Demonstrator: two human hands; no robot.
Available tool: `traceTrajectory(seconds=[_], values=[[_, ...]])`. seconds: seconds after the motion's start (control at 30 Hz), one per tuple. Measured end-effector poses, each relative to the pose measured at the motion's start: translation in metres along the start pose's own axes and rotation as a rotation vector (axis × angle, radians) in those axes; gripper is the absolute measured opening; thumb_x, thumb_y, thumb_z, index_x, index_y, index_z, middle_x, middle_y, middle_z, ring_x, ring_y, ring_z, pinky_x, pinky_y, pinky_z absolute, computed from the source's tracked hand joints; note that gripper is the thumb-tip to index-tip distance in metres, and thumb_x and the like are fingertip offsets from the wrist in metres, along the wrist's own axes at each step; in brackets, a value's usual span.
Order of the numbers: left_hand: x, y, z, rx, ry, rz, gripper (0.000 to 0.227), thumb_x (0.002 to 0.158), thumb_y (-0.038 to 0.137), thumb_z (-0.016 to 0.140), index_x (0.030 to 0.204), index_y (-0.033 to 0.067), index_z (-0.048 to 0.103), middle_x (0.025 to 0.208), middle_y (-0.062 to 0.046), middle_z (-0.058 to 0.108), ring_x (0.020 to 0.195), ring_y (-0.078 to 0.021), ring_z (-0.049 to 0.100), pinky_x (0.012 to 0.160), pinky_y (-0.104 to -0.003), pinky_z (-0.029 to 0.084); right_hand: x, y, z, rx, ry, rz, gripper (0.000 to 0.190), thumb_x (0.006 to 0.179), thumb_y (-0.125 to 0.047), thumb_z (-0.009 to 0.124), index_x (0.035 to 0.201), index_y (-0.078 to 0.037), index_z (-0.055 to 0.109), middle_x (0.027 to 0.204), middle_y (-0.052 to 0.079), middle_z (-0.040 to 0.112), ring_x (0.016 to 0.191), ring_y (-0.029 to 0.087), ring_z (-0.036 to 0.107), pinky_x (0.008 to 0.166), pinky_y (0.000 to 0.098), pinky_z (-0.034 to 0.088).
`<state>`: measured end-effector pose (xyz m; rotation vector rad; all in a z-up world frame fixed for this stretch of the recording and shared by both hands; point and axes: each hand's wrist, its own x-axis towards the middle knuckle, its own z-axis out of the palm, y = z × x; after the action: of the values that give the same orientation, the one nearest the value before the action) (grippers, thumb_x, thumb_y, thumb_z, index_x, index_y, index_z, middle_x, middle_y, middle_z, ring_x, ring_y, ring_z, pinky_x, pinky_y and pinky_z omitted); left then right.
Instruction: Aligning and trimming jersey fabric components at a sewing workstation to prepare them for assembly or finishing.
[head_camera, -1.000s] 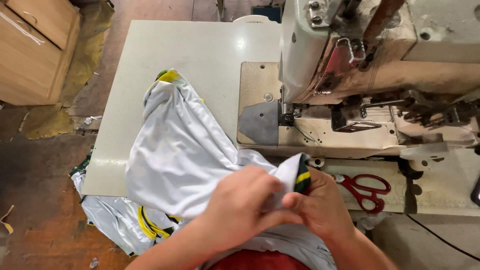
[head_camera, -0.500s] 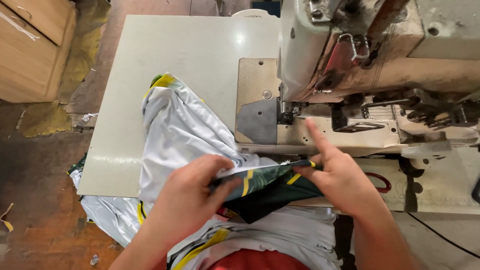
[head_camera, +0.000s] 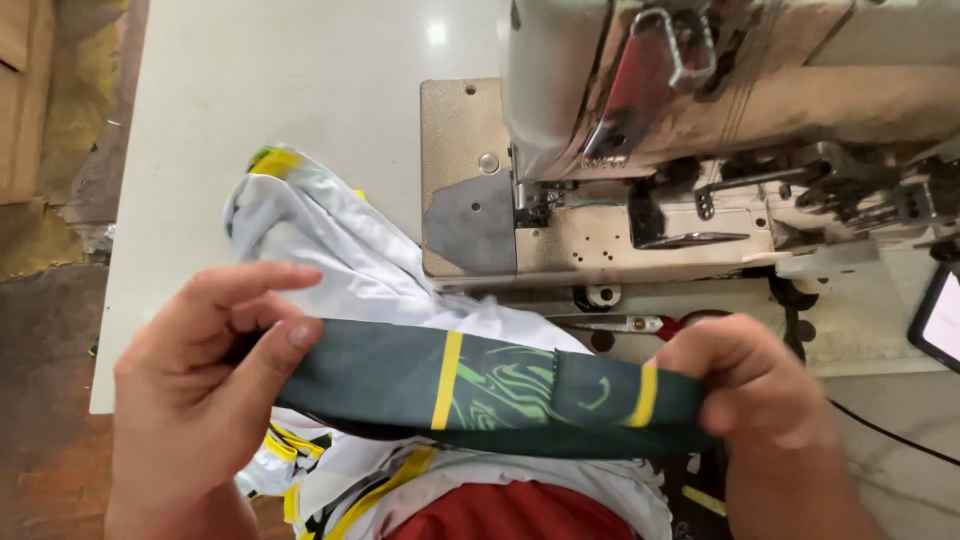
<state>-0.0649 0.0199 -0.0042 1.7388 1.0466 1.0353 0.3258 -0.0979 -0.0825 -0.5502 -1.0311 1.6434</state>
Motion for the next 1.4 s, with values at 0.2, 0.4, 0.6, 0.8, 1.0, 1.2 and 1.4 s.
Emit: traceTrajectory(seconds=[0.2,0.4,0.6,0.8,1.0,1.2,1.4], values=[[0.031,-0.026,-0.001,-0.214,-0.106,-0.192,0.016,0.107,0.012,0.061,0.12,0.0105,0.07,0.075,0.001,0.054,0.066,-0.0063,0.044,0.06,-0.02,0.032,0.012,-0.007,-0.02,-0.191,0.367,0.185,0.019,0.091,-0.01,0.079,0.096,0.005,0.068,0.074,0.015,0.072,0.059,0.02,0.069,0.047,0.0239,0.054],[0.013,-0.033,-0.011,0.061,-0.211,0.056,0.024,0.086,0.002,0.084,0.109,0.0084,0.08,0.077,0.003,0.037,0.074,-0.011,0.036,0.061,-0.022,0.029,0.009,-0.004,-0.008,-0.568,0.454,0.02,0.042,0.081,0.003,0.08,0.118,-0.008,0.065,0.117,0.004,0.07,0.089,0.007,0.064,0.054,0.0154,0.054],[-0.004,-0.038,-0.009,0.399,-0.18,0.282,0.047,0.084,0.021,0.093,0.128,0.0137,0.078,0.085,-0.004,0.04,0.079,-0.0181,0.043,0.062,-0.026,0.037,0.011,0.002,0.019,-1.045,0.442,-0.059,0.042,0.075,-0.007,0.092,0.11,-0.01,0.069,0.097,0.005,0.062,0.093,0.016,0.056,0.079,0.0265,0.045],[-0.021,-0.056,-0.006,0.497,-0.072,0.526,0.026,0.098,0.009,0.089,0.123,0.0079,0.082,0.087,-0.008,0.04,0.073,-0.0216,0.041,0.067,-0.031,0.041,0.014,0.017,0.018,-1.471,0.343,-0.392,0.03,0.092,-0.004,0.09,0.12,-0.008,0.079,0.098,0.006,0.06,0.08,0.016,0.057,0.07,0.0267,0.05],[-0.028,-0.067,0.0,0.477,0.042,0.85,0.01,0.094,-0.004,0.083,0.098,0.0047,0.085,0.103,-0.015,0.055,0.089,-0.0324,0.056,0.074,-0.041,0.048,-0.001,0.043,-0.001,-1.826,0.3,-0.754,0.023,0.103,0.005,0.088,0.114,-0.015,0.085,0.122,0.015,0.066,0.075,0.025,0.059,0.063,0.0391,0.048],[-0.056,-0.051,-0.015,-0.396,0.106,-0.491,0.012,0.096,0.01,0.071,0.104,0.002,0.076,0.091,-0.008,0.076,0.075,-0.0138,0.066,0.063,-0.024,0.051,0.03,0.058,0.063,-1.24,0.212,-0.332,0.015,0.095,-0.01,0.074,0.108,-0.004,0.078,0.092,0.01,0.079,0.091,0.027,0.072,0.084,0.0353,0.056],[0.103,-0.015,0.016,0.75,-0.082,0.715,0.013,0.116,0.008,0.075,0.104,0.0023,0.075,0.095,-0.016,0.073,0.082,-0.0398,0.064,0.071,-0.05,0.044,0.021,0.148,0.042,0.129,0.671,0.113,0.02,0.082,0.011,0.08,0.101,0.007,0.078,0.093,0.022,0.079,0.08,0.031,0.076,0.071,0.0385,0.064]])
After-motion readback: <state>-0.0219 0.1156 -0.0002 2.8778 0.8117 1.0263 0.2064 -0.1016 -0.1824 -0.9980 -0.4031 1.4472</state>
